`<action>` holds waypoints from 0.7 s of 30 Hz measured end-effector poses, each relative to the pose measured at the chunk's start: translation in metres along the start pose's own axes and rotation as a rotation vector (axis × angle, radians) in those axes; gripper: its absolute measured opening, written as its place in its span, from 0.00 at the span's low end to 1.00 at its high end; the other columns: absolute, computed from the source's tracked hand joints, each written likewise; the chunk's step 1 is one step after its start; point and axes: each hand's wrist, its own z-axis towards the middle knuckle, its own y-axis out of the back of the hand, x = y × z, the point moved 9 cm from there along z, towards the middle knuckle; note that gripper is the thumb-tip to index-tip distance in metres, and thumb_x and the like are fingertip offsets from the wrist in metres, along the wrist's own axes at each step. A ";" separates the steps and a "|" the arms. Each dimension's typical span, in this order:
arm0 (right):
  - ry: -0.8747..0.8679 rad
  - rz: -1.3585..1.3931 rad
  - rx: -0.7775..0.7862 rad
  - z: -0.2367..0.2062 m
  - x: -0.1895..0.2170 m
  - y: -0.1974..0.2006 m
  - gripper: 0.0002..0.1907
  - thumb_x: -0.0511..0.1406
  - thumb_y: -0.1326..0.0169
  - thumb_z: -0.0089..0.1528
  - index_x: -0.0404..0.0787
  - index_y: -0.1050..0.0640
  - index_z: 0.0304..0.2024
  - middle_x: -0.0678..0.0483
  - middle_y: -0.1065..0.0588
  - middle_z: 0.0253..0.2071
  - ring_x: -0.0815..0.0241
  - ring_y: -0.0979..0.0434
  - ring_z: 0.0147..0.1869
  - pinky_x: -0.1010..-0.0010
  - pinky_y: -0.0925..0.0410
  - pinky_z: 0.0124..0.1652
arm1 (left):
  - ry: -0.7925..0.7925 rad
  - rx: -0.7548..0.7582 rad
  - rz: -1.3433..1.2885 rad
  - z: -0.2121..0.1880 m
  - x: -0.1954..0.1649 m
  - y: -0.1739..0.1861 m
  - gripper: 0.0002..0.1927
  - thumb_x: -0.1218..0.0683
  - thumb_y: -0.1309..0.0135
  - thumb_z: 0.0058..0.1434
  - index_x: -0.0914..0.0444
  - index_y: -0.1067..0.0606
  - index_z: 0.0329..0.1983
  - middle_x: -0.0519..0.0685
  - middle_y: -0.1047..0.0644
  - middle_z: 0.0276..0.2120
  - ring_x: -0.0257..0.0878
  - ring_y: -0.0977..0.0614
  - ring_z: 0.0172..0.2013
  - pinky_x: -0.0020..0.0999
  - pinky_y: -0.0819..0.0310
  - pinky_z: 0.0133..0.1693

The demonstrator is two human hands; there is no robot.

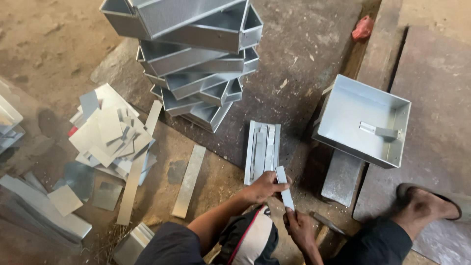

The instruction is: The person cuts metal strips with shears, bends them, and inserts them into a rectangular metal box. They then use a hammer and punch to secure the strips inside the box.

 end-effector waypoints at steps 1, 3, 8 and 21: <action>-0.047 0.000 -0.015 0.001 -0.006 0.000 0.26 0.44 0.54 0.69 0.36 0.26 0.21 0.55 0.33 0.15 0.65 0.38 0.17 0.69 0.44 0.19 | -0.006 -0.015 0.077 -0.003 -0.002 -0.003 0.12 0.58 0.45 0.67 0.68 0.27 0.51 0.51 0.21 0.37 0.43 0.16 0.36 0.41 0.16 0.39; -0.136 0.047 -0.028 0.002 -0.016 -0.001 0.26 0.44 0.52 0.69 0.35 0.24 0.21 0.55 0.32 0.15 0.64 0.38 0.17 0.69 0.45 0.19 | -0.017 -0.036 0.316 -0.008 -0.004 -0.010 0.10 0.58 0.45 0.67 0.67 0.25 0.49 0.51 0.20 0.35 0.43 0.17 0.32 0.40 0.18 0.34; -0.218 0.212 0.010 0.002 -0.027 -0.011 0.26 0.45 0.50 0.69 0.34 0.26 0.22 0.55 0.35 0.15 0.64 0.40 0.16 0.69 0.47 0.19 | -0.485 0.003 1.020 -0.023 -0.028 -0.042 0.08 0.57 0.42 0.70 0.61 0.22 0.51 0.55 0.19 0.34 0.45 0.16 0.31 0.38 0.24 0.33; -0.150 0.176 0.040 0.024 -0.025 -0.036 0.30 0.47 0.50 0.68 0.30 0.25 0.20 0.51 0.34 0.13 0.61 0.39 0.14 0.66 0.48 0.18 | -0.099 -0.150 0.872 -0.019 0.022 0.010 0.15 0.52 0.37 0.65 0.69 0.21 0.44 0.60 0.20 0.31 0.44 0.16 0.29 0.38 0.21 0.32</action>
